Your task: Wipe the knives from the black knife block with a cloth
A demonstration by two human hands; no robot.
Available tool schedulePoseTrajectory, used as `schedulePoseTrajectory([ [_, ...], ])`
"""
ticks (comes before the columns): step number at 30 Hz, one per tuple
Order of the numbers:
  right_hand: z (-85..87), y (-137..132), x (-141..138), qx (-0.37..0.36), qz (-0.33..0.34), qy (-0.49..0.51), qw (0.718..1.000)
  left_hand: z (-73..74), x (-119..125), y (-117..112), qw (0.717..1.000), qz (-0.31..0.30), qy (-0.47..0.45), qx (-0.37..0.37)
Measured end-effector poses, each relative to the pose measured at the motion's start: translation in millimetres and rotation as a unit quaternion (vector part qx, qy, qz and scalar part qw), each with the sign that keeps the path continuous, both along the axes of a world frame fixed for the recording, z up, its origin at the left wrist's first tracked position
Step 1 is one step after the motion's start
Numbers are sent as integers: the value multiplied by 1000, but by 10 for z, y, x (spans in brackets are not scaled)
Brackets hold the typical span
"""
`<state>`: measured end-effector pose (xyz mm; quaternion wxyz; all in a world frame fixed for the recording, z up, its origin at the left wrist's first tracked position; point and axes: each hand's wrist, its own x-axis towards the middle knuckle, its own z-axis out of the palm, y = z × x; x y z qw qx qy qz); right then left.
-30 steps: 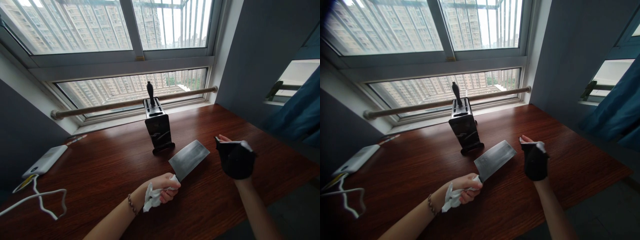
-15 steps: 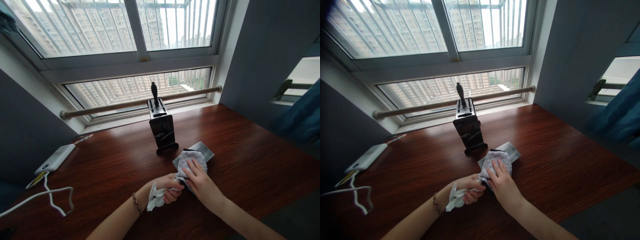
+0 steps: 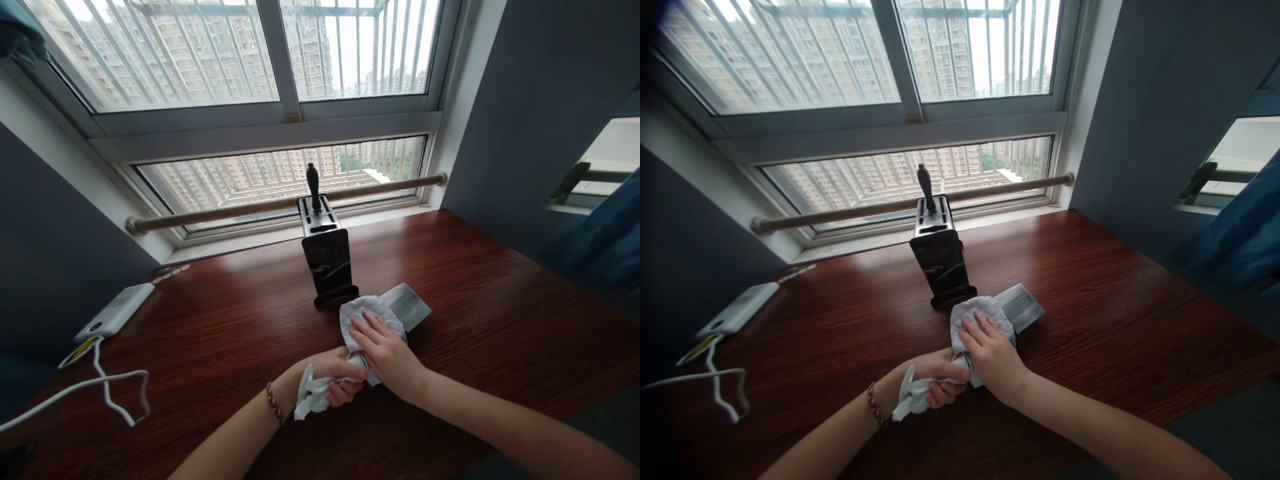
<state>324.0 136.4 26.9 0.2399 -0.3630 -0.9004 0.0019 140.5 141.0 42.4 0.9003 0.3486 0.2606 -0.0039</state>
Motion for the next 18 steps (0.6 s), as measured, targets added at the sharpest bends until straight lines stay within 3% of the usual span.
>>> schedulePoseTrajectory([
  [4, -47, 64, -38, 15, 21, 13, 1000, -10, 13, 13, 1000, -3, -1, 2],
  [10, -58, 184, 54, 23, -6, 29, 999, -5, 24, 5, 1000, -6, -4, 14],
  [18, -228, 586, 519, -23, -92, 45, 994, -4, 31, 16, 1000, 3, -7, 14],
])
